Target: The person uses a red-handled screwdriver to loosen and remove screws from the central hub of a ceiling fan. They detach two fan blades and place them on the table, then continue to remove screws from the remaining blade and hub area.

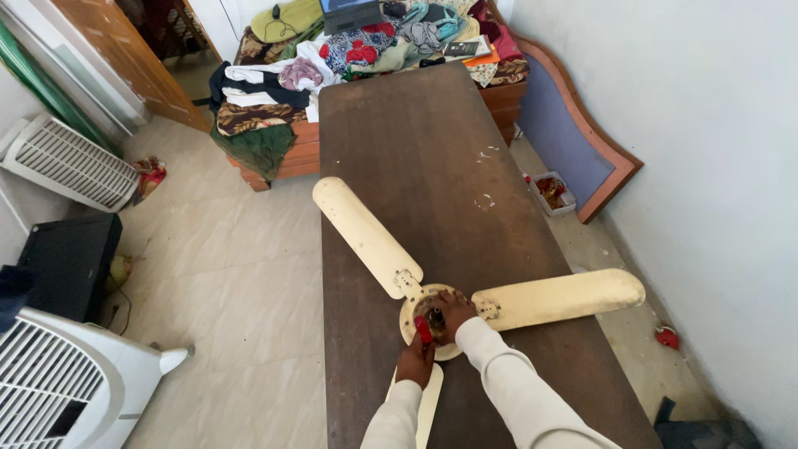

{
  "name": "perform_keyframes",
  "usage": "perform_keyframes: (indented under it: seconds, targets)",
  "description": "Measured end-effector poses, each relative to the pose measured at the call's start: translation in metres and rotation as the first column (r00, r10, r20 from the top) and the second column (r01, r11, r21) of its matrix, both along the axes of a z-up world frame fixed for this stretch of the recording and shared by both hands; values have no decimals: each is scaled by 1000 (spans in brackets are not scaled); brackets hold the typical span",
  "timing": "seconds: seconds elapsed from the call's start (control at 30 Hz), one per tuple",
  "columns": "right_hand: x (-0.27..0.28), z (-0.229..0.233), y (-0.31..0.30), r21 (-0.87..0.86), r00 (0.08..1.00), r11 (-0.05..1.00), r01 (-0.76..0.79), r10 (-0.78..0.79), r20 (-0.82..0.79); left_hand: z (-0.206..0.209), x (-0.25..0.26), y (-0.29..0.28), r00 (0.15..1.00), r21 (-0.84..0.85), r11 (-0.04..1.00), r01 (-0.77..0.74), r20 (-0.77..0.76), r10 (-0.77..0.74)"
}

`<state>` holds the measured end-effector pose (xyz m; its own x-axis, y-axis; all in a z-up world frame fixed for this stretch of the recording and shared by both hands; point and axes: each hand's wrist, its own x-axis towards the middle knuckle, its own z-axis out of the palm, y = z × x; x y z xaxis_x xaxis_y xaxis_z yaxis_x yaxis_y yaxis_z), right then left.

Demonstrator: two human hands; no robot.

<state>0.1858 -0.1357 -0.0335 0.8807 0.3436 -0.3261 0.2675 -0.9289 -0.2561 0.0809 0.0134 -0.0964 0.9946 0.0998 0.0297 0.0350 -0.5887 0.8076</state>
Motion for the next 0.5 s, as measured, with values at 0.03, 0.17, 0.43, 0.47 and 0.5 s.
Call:
perform_keyframes:
  seconds: [0.03,0.17,0.43,0.47,0.5]
  targets:
    - [-7,2,0,-13,1000,1000,-3,3,-19,0,-8,1,1000,8,1000,4,-2,-4]
    - [-39,13,-2,-13,999,1000,25,-25,-41,9,-42,-3,999,78,997,8,-34,-5]
    - [-123,12,-15,-24,992,997,72,-74,-106,30,-118,1,991,38,996,78,-110,-73]
    - [-129,11,-15,-40,991,997,72,-76,-108,33,-125,0,986,35,995,94,-143,-89]
    - [-136,9,-14,-56,991,996,73,-79,-110,35,-133,0,979,32,993,111,-176,-104]
